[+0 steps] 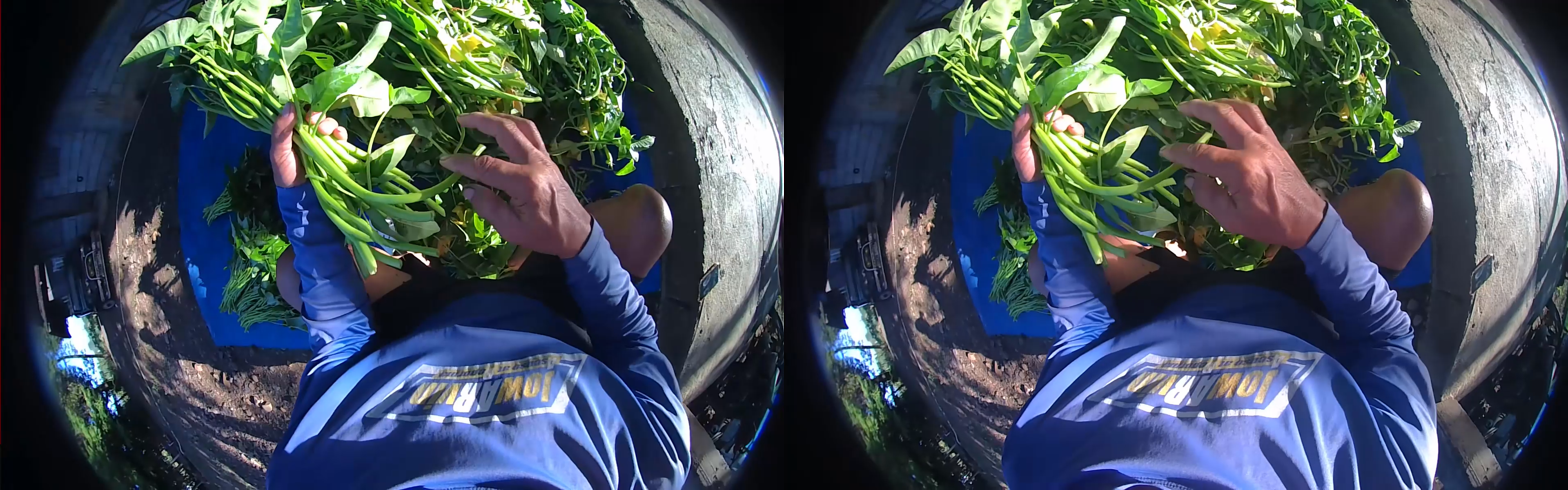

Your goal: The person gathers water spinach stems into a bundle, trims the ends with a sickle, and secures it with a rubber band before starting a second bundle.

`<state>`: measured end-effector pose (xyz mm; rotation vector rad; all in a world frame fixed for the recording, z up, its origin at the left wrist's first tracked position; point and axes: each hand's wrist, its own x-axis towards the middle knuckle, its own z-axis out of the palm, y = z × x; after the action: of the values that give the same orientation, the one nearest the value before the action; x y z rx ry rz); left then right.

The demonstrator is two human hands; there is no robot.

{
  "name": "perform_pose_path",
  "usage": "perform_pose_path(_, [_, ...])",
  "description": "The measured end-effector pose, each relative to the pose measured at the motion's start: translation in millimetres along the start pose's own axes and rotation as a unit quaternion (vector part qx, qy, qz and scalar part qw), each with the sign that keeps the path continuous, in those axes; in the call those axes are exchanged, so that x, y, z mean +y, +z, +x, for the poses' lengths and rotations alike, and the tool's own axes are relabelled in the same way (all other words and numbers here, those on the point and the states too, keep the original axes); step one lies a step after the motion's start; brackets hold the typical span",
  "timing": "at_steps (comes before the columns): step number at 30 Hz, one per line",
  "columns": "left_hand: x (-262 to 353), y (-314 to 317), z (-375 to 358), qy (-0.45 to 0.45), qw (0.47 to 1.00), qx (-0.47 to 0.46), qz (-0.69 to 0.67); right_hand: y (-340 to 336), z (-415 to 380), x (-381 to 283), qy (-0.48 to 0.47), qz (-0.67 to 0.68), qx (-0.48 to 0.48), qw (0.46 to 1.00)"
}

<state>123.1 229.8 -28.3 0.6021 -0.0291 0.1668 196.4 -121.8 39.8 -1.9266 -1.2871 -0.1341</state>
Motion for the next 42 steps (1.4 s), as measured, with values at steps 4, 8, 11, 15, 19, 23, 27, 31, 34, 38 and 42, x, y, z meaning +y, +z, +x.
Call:
perform_pose_path(4, [-1.2, -0.9, -0.4, -0.022, 0.999, 0.031, -0.008, 14.3, -8.5, 4.3, -0.039, 0.017, -0.056, 0.998])
perform_pose_path(8, [-3.8, -1.5, -0.5, -0.020, 0.996, 0.085, 0.010, 29.4, -24.8, -0.7, -0.030, 0.072, -0.038, 0.996])
perform_pose_path(11, [-1.1, -18.9, 1.7, -0.045, 0.991, 0.122, 0.018, 29.5, -20.2, -14.0, 0.102, 0.145, -0.006, 0.984])
perform_pose_path(15, [-19.6, 21.5, 5.0, 0.051, 0.951, 0.240, 0.188, 38.1, -19.3, -15.2, 0.227, 0.133, -0.184, 0.947])
perform_pose_path(19, [-22.8, 28.9, 5.4, 0.040, 0.959, 0.224, 0.168, 55.2, -42.5, -9.7, 0.201, 0.058, -0.417, 0.884])
perform_pose_path(23, [-1.8, 2.5, 2.4, 0.001, 0.998, 0.057, 0.038, 61.3, -77.9, 42.2, 0.175, -0.043, -0.310, 0.934])
perform_pose_path(27, [-4.7, -3.5, -1.1, -0.020, 0.999, -0.009, -0.029, 34.3, -11.5, 33.4, 0.246, 0.147, -0.018, 0.958])
perform_pose_path(31, [-13.6, 6.8, -0.7, -0.041, 0.998, -0.028, -0.039, 49.4, 27.5, 6.5, 0.127, 0.250, -0.041, 0.959])
perform_pose_path(34, [-17.7, 7.4, 4.3, -0.030, 0.998, -0.043, -0.031, 80.2, 29.7, 10.7, 0.047, 0.179, -0.044, 0.982])
perform_pose_path(38, [-13.5, 5.0, 0.1, -0.043, 0.999, -0.014, -0.027, 71.4, 10.6, 9.6, 0.059, 0.196, -0.081, 0.976])
perform_pose_path(42, [-10.1, -5.1, 4.6, -0.018, 0.996, 0.082, 0.007, 60.0, -21.9, 2.0, 0.188, 0.271, -0.164, 0.930])
